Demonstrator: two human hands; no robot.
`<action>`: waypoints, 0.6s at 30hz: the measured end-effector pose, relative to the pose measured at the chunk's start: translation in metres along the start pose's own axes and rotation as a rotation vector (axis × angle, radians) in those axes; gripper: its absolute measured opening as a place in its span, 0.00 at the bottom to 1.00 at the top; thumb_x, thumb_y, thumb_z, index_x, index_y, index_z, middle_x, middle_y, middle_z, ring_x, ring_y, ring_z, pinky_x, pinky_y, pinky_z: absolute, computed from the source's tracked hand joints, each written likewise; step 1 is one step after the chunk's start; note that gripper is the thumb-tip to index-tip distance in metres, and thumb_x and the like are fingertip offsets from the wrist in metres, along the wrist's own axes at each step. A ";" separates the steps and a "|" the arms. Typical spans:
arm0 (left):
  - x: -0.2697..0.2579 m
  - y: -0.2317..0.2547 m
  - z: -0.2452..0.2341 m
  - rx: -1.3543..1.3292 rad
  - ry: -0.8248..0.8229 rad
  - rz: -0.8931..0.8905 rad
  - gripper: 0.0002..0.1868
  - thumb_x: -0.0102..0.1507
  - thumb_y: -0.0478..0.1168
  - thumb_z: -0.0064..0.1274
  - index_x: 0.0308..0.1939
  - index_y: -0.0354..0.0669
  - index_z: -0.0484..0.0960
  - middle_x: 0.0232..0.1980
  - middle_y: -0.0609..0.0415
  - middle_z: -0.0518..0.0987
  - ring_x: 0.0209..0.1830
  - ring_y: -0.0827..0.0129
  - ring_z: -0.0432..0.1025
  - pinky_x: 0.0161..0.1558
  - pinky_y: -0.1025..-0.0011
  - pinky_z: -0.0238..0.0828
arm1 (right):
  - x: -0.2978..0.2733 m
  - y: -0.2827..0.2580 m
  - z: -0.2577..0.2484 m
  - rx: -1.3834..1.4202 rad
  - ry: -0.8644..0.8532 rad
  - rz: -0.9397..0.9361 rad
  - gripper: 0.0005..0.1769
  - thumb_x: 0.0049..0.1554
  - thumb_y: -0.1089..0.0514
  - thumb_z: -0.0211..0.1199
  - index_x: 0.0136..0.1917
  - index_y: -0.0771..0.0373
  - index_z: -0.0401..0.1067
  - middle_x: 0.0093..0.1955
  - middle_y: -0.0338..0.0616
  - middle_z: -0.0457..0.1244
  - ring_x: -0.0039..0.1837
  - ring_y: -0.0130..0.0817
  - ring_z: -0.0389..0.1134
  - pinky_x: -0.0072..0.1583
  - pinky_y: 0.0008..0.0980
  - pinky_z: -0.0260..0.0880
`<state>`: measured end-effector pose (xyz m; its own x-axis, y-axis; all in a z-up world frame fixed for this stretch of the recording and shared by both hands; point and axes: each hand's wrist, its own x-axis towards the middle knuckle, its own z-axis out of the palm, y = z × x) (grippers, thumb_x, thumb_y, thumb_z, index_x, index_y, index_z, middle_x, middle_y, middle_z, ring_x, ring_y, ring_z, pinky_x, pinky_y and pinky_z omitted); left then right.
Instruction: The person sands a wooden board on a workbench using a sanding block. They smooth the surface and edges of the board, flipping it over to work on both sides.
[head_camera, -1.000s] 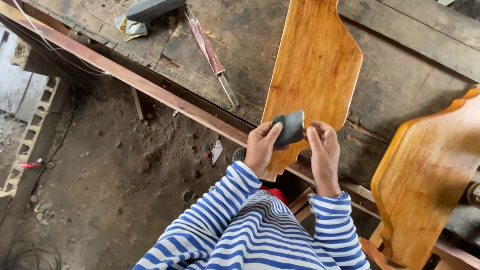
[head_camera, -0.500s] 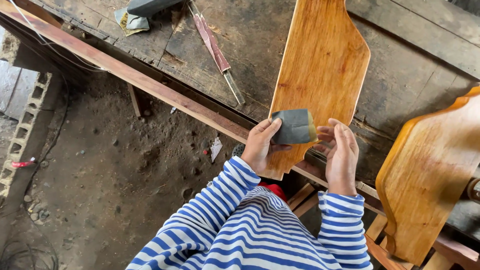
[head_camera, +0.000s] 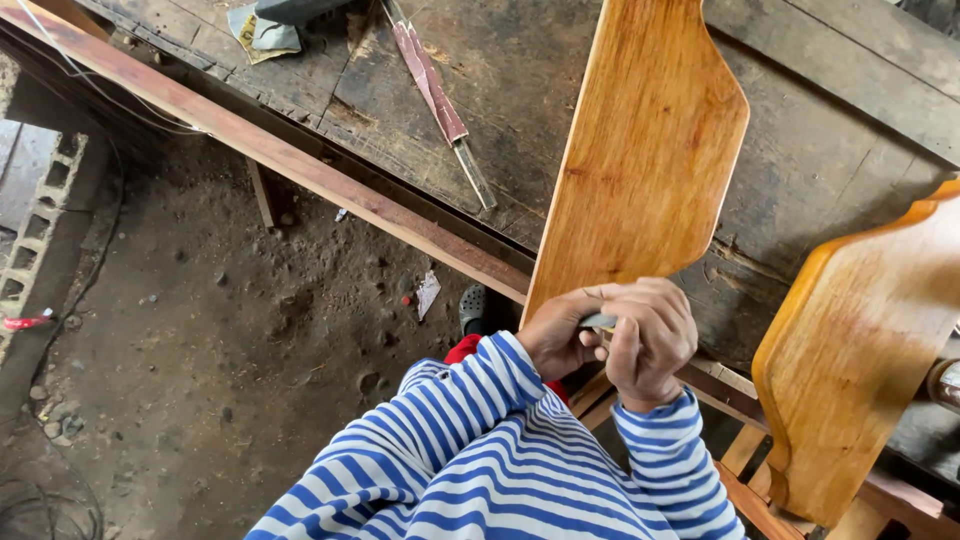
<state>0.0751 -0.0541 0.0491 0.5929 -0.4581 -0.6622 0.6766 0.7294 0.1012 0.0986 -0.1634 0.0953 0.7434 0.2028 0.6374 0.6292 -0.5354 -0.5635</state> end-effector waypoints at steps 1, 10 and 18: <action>0.004 -0.007 -0.002 0.014 -0.001 -0.024 0.12 0.65 0.36 0.53 0.52 0.42 0.77 0.26 0.56 0.78 0.11 0.81 0.69 0.17 0.71 0.80 | -0.008 0.008 0.003 -0.051 0.020 -0.038 0.20 0.58 0.52 0.52 0.27 0.51 0.73 0.30 0.27 0.65 0.34 0.28 0.68 0.48 0.34 0.74; -0.073 0.019 0.002 1.203 0.395 0.712 0.26 0.65 0.42 0.49 0.68 0.44 0.68 0.38 0.44 0.78 0.42 0.47 0.73 0.48 0.51 0.71 | 0.015 0.059 0.037 -0.448 -0.113 0.076 0.32 0.68 0.54 0.67 0.26 0.60 0.58 0.24 0.48 0.55 0.31 0.52 0.64 0.34 0.39 0.62; -0.064 0.019 -0.062 1.134 0.588 0.420 0.44 0.50 0.52 0.72 0.65 0.52 0.65 0.54 0.48 0.72 0.58 0.47 0.72 0.62 0.52 0.70 | -0.024 0.049 0.075 -0.589 -0.248 0.059 0.33 0.66 0.47 0.64 0.25 0.56 0.55 0.23 0.46 0.51 0.30 0.52 0.62 0.37 0.43 0.60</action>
<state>0.0228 0.0205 0.0477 0.7629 0.1878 -0.6187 0.6462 -0.1913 0.7388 0.1287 -0.1333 0.0131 0.8478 0.3052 0.4336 0.4080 -0.8978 -0.1657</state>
